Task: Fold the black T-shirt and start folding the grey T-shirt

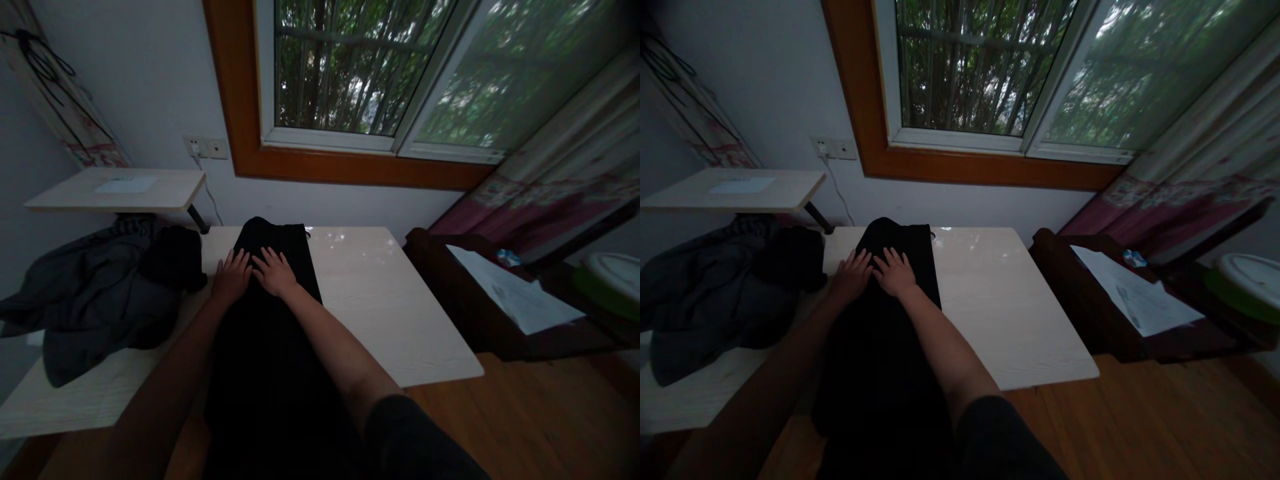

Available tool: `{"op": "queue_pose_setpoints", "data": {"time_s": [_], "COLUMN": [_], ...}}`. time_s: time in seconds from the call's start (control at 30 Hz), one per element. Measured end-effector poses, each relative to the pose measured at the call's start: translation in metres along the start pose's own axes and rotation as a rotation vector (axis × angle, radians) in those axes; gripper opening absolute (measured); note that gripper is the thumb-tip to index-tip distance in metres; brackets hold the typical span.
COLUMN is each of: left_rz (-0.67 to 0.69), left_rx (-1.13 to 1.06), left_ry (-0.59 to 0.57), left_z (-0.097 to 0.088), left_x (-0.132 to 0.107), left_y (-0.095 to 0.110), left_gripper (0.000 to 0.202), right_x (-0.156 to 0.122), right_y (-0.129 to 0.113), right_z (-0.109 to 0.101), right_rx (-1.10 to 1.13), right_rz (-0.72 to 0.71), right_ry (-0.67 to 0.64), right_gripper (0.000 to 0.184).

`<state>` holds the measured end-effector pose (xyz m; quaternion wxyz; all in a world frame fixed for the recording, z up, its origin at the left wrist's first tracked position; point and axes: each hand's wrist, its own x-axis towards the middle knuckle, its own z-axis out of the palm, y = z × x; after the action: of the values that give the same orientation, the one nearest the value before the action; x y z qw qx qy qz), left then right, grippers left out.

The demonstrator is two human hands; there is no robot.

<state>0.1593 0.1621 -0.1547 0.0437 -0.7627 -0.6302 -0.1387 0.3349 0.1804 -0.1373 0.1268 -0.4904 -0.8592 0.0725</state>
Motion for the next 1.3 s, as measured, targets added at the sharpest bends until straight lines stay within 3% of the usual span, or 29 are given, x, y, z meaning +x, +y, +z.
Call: {"op": "queue_pose_setpoints", "data": {"time_s": [0.27, 0.53, 0.97, 1.3], "left_rz": [-0.035, -0.036, 0.032, 0.074], "left_rx": [-0.033, -0.051, -0.049, -0.031], "left_ry": [-0.004, -0.030, -0.086, -0.093], "left_z": [0.000, 0.000, -0.007, -0.013], "left_x": [0.001, 0.000, -0.018, -0.089], "left_y": [-0.004, -0.003, -0.005, 0.001], "left_gripper": [0.054, 0.055, 0.055, 0.057], "right_x": [0.010, -0.010, -0.073, -0.140], "right_y": [0.068, 0.117, 0.122, 0.108], "right_z": [-0.011, -0.018, -0.022, -0.033], "right_rx": [-0.032, -0.056, -0.084, -0.035], "right_rz": [0.158, 0.318, 0.292, 0.130], "right_ry": [-0.060, -0.042, 0.085, 0.081], "right_gripper": [0.065, 0.070, 0.060, 0.053]}}
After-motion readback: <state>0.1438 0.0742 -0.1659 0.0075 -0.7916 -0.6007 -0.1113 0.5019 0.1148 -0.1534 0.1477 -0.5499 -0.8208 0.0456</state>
